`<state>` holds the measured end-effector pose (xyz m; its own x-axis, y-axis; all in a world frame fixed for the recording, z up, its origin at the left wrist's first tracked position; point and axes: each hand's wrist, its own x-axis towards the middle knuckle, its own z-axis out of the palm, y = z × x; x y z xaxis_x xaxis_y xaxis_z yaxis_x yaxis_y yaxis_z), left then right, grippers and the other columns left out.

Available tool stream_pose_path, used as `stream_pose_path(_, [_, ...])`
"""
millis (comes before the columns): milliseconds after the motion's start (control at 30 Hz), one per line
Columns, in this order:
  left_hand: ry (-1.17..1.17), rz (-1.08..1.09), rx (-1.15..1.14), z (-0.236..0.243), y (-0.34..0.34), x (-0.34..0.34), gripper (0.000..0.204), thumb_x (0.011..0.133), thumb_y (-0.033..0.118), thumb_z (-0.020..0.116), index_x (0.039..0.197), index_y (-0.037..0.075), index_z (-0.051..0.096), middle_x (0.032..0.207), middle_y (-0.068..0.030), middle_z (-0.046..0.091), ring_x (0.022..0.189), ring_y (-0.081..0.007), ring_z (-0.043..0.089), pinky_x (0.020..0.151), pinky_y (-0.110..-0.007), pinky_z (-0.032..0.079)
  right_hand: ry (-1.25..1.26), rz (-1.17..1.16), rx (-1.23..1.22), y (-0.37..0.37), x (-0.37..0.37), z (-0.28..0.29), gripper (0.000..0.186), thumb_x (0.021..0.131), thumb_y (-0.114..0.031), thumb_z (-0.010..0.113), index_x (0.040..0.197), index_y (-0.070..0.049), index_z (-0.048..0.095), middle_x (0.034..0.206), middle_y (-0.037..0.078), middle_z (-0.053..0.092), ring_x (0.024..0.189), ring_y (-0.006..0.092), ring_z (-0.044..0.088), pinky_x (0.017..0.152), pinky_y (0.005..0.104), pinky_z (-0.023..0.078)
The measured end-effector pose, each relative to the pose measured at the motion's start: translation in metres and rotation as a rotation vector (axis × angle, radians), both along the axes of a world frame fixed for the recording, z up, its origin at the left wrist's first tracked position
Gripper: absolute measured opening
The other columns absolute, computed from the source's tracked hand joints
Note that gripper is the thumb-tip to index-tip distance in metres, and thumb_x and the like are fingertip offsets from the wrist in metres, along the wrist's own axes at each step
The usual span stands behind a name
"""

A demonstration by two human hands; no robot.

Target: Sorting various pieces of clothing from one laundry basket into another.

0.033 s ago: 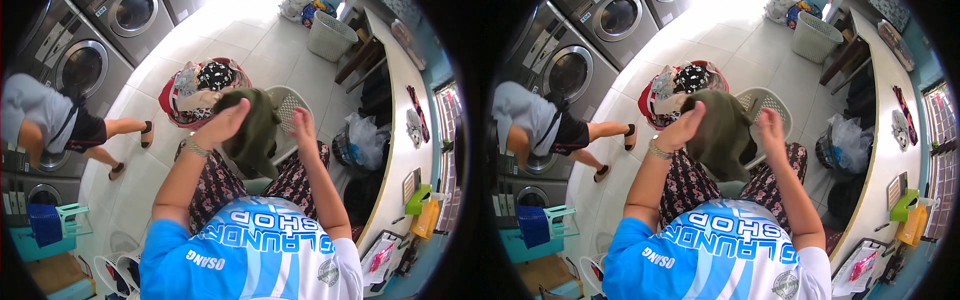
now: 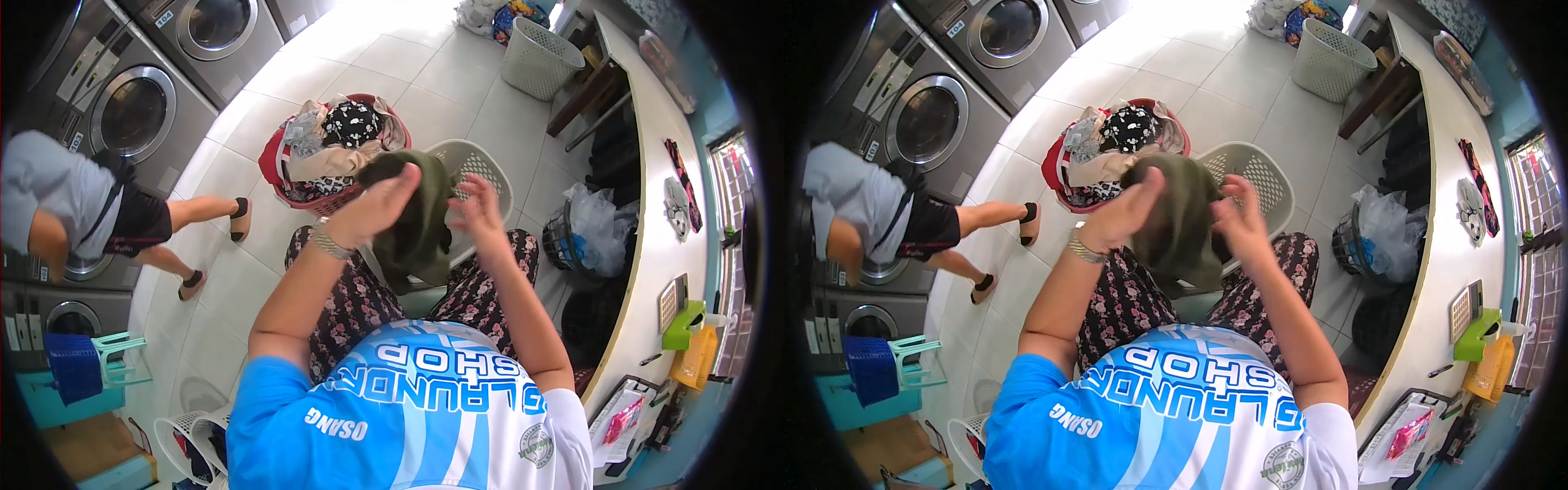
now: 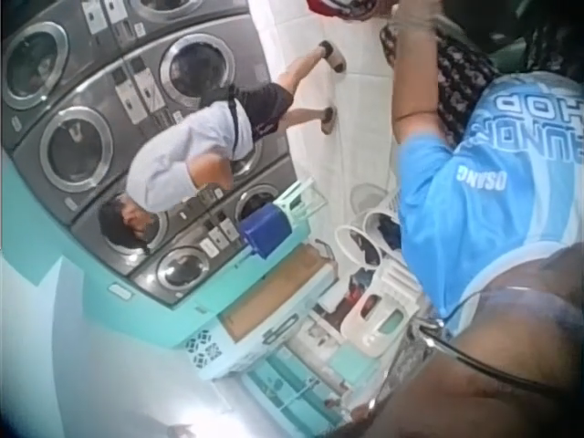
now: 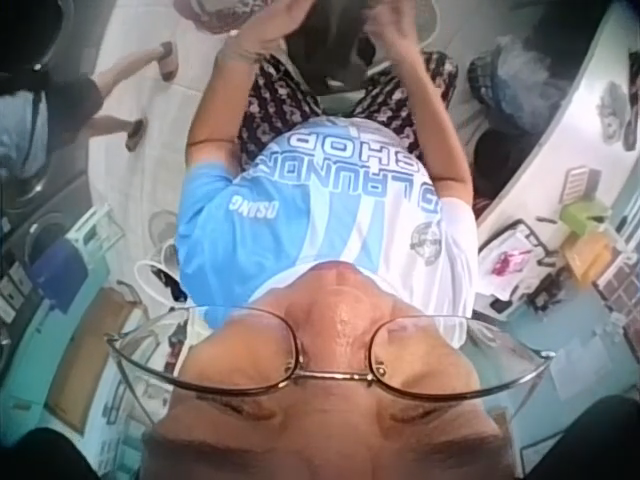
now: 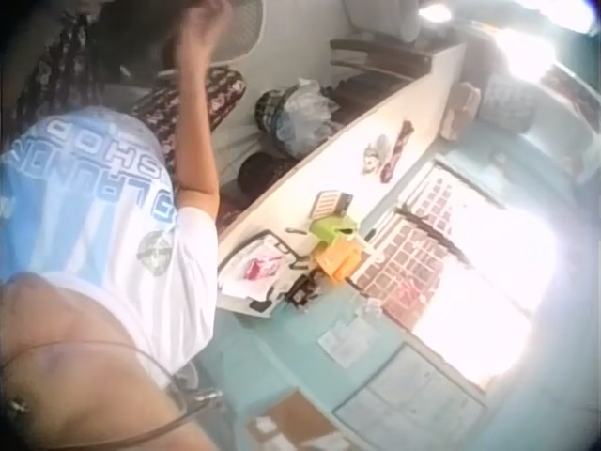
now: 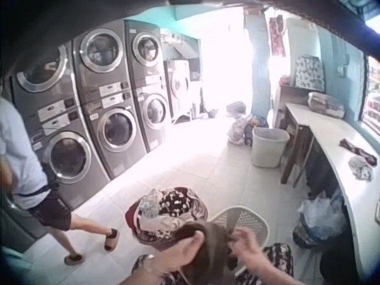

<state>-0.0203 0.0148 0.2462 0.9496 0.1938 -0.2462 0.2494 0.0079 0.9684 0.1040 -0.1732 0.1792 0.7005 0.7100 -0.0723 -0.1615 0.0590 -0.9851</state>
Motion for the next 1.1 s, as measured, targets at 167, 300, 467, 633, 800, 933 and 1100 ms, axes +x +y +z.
stream_pose_path(167, [-0.398,0.004,0.342,-0.034,-0.039,0.018,0.034,0.086,0.008,0.067,0.117,-0.001,0.056,0.108,-0.0073,0.057,0.102,-0.0142,0.055,0.091,-0.028,0.044,-0.008,0.171,-0.045,0.005,-0.012,0.001,0.059,0.079,0.002,0.07,0.132,-0.002,0.045,0.116,0.006,0.06,0.104,0.0143,0.057,0.091,0.0297,0.047])
stream_pose_path(300, [-0.495,0.147,0.015,-0.064,-0.039,0.022,0.044,0.081,0.006,0.072,0.122,0.0,0.055,0.109,-0.011,0.059,0.099,-0.0186,0.059,0.088,-0.031,0.048,-0.292,-0.016,-0.107,0.001,0.011,-0.016,0.039,0.079,0.009,0.062,0.117,0.001,0.057,0.103,0.008,0.065,0.096,0.0162,0.062,0.085,0.0289,0.049])
stream_pose_path(467, [-0.177,0.014,0.498,-0.116,0.024,0.026,0.032,0.079,0.029,0.074,0.094,0.0,0.071,0.093,-0.0176,0.067,0.088,-0.0242,0.066,0.076,-0.033,0.052,-0.721,-0.139,-0.216,-0.001,0.019,-0.044,0.036,0.077,0.008,0.062,0.112,0.003,0.058,0.102,0.016,0.064,0.096,0.027,0.064,0.085,0.0302,0.047])
stream_pose_path(633, [-0.098,0.487,0.798,-0.167,0.156,0.062,0.034,0.078,0.015,0.073,0.108,0.001,0.066,0.12,-0.0227,0.059,0.1,-0.0288,0.063,0.085,-0.039,0.05,-0.753,0.091,-0.603,-0.023,0.023,-0.081,0.069,0.079,-0.011,0.073,0.139,-0.004,0.041,0.135,0.025,0.046,0.123,0.0402,0.049,0.102,0.0422,0.042])
stream_pose_path(800, [0.286,0.92,1.052,-0.207,0.253,0.047,0.037,0.078,0.01,0.07,0.114,0.002,0.061,0.125,-0.0245,0.056,0.11,-0.035,0.06,0.091,-0.046,0.048,-0.662,0.52,-0.866,-0.063,0.014,-0.092,0.067,0.084,-0.027,0.071,0.14,-0.005,0.043,0.142,0.025,0.041,0.124,0.04,0.048,0.104,0.0393,0.042])
stream_pose_path(933, [0.188,0.87,1.002,-0.204,0.272,0.031,0.022,0.085,0.018,0.066,0.103,0.006,0.066,0.099,-0.018,0.068,0.091,-0.0309,0.066,0.08,-0.043,0.051,-0.558,0.62,-0.858,-0.064,0.008,-0.081,0.062,0.085,-0.031,0.07,0.137,-0.005,0.048,0.141,0.024,0.042,0.122,0.0376,0.051,0.101,0.0383,0.044])
stream_pose_path(1100, [-0.358,0.77,0.749,-0.142,0.155,0.022,0.016,0.089,0.015,0.059,0.082,0.002,0.066,0.073,-0.0155,0.064,0.068,-0.0274,0.063,0.065,-0.037,0.047,-0.158,0.53,-0.62,-0.025,0.001,-0.072,0.06,0.089,-0.019,0.067,0.142,-0.009,0.042,0.144,0.019,0.042,0.121,0.0309,0.053,0.099,0.0366,0.046])
